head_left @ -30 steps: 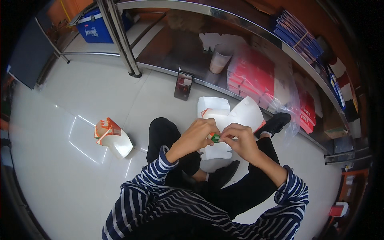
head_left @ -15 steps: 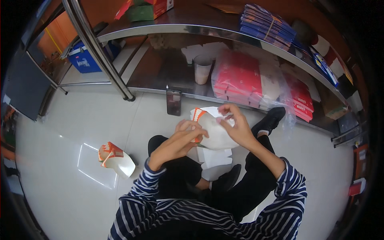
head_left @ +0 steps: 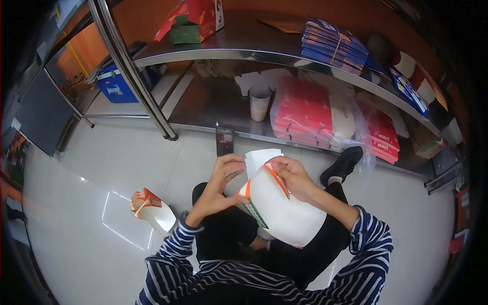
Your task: The person sits on the floor and assembles small, colorful cardboard boxes. They fold the flaps of the flat-packed boxes into shape and secure them with adhesive tape, placing the finished boxes on the floor.
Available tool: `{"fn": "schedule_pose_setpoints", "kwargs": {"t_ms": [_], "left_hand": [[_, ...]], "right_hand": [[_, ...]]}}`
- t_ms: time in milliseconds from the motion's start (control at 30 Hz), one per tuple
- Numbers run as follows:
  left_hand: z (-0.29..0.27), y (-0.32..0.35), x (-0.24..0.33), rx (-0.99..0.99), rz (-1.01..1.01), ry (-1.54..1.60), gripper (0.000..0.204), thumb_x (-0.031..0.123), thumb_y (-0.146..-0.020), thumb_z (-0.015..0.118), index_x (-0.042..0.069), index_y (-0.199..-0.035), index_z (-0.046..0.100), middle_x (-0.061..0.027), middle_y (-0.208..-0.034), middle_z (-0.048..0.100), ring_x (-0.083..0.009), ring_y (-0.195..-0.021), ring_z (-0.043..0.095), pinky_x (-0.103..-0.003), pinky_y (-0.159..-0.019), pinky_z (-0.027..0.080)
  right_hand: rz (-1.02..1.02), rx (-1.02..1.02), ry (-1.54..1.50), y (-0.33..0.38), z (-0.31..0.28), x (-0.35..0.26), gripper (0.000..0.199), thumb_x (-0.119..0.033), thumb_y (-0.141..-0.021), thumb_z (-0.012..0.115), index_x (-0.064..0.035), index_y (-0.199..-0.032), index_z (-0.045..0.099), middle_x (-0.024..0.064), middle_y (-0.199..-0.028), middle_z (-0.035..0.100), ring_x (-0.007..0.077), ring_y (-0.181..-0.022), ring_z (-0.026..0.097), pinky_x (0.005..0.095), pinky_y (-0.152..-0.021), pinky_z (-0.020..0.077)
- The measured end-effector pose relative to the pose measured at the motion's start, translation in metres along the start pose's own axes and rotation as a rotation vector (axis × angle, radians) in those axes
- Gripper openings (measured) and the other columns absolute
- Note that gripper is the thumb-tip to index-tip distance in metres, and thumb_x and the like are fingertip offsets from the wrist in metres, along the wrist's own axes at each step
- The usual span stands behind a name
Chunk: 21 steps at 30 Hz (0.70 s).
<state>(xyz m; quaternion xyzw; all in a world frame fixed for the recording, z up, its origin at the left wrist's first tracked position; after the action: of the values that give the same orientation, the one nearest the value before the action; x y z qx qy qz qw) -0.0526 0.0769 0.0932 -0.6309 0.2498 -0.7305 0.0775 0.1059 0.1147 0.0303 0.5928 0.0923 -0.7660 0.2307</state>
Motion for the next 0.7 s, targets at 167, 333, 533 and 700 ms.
{"fn": "schedule_pose_setpoints", "kwargs": {"t_ms": [167,333,533,700], "left_hand": [[0.001,0.024,-0.045,0.252,-0.287,0.170,0.027,0.004,-0.080,0.064,-0.005,-0.105,0.055,-0.0059,-0.099,0.061,-0.0113,-0.090,0.057,-0.022,-0.079,0.045],[-0.021,0.024,-0.042,0.456,-0.096,-0.218,0.021,0.005,-0.080,0.065,-0.005,-0.097,0.059,-0.0066,-0.079,0.064,-0.0051,-0.071,0.057,-0.018,-0.061,0.045],[-0.018,0.026,-0.053,0.356,-0.175,-0.005,0.032,0.009,-0.077,0.068,-0.004,-0.104,0.056,-0.0081,-0.078,0.065,-0.0076,-0.068,0.060,-0.019,-0.060,0.047],[-0.017,0.045,-0.076,0.268,-0.239,-0.234,0.026,0.016,-0.077,0.069,-0.003,-0.094,0.060,-0.0100,-0.075,0.066,-0.0088,-0.070,0.063,-0.022,-0.060,0.049]], "right_hand": [[-0.108,0.184,-0.110,-0.002,-0.006,-0.009,0.013,-0.014,-0.090,0.052,-0.0013,-0.094,0.053,0.0052,-0.084,0.061,0.0087,-0.075,0.058,0.0214,-0.069,0.0478],[-0.178,0.124,-0.019,0.002,0.010,-0.020,0.014,-0.014,-0.089,0.054,-0.0011,-0.093,0.053,0.0062,-0.085,0.062,0.0085,-0.075,0.058,0.0210,-0.067,0.0467],[-0.371,0.296,0.177,0.004,-0.003,-0.043,0.014,-0.012,-0.088,0.055,-0.0001,-0.094,0.053,0.0074,-0.086,0.063,0.0090,-0.078,0.058,0.0222,-0.070,0.0451],[-0.310,0.243,0.222,-0.001,-0.001,-0.043,0.019,-0.012,-0.087,0.055,0.0005,-0.101,0.051,0.0105,-0.096,0.062,0.0106,-0.083,0.057,0.0241,-0.074,0.0447]]}}
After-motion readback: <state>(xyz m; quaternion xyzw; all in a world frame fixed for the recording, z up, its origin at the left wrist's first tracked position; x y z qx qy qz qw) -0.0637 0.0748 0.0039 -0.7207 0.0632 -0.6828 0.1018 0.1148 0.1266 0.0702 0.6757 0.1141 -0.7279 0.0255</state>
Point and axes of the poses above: each hand's wrist, its own y-axis away from the middle knuckle, its own z-axis out of the palm, x = y × z, the point moved 8 cm from there along -y, towards the middle knuckle
